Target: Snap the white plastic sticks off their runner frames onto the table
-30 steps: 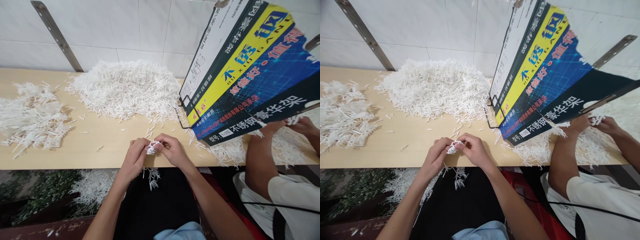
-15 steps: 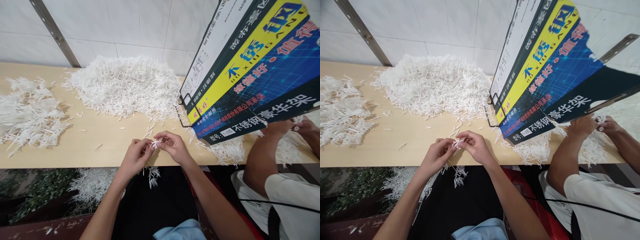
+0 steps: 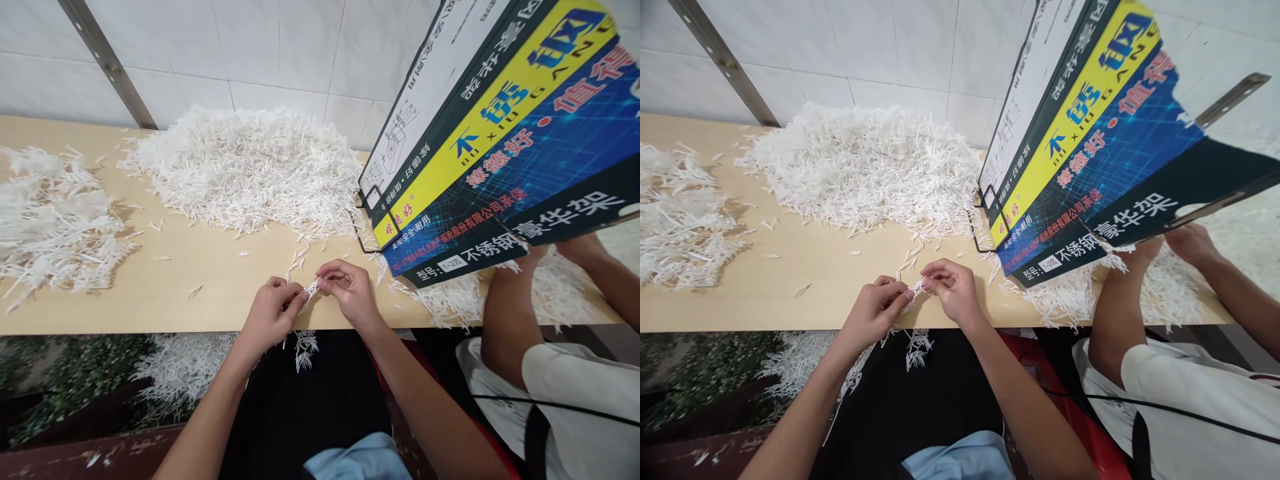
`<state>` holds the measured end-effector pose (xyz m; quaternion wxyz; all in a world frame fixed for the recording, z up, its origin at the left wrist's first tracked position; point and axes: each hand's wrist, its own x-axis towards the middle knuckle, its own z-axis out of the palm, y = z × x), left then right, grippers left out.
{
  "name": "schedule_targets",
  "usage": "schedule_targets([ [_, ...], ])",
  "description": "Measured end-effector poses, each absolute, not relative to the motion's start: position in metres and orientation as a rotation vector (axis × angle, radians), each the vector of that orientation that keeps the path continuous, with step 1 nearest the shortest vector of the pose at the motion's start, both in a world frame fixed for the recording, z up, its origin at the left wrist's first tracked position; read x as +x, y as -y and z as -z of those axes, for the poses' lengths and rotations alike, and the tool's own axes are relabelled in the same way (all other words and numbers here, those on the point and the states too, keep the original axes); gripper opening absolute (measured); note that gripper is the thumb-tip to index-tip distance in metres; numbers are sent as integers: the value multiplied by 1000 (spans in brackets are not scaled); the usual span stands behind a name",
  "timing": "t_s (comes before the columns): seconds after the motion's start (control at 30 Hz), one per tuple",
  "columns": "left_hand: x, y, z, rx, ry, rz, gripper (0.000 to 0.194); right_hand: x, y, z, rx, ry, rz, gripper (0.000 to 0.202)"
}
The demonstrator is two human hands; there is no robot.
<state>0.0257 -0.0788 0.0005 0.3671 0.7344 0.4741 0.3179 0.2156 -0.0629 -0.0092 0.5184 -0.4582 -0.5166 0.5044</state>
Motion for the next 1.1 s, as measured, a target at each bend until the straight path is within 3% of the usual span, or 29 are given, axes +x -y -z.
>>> schedule_targets([
  [0.37,20,78,4,1777,-1306,-871,37,229,46,21,-999,773,-933,25],
  [0.7,19,76,2,1627,-1260,-871,41,220,56,10,-1146,1412,-828,20],
  [0.87,17,77,-1,1550,-1185,-868,33,219,62,-1,-1111,1549,-1052,26],
  [1.1,26,79,0,1835,-1233,-831,30,214,64,-2,-1106,1714,-1025,21],
])
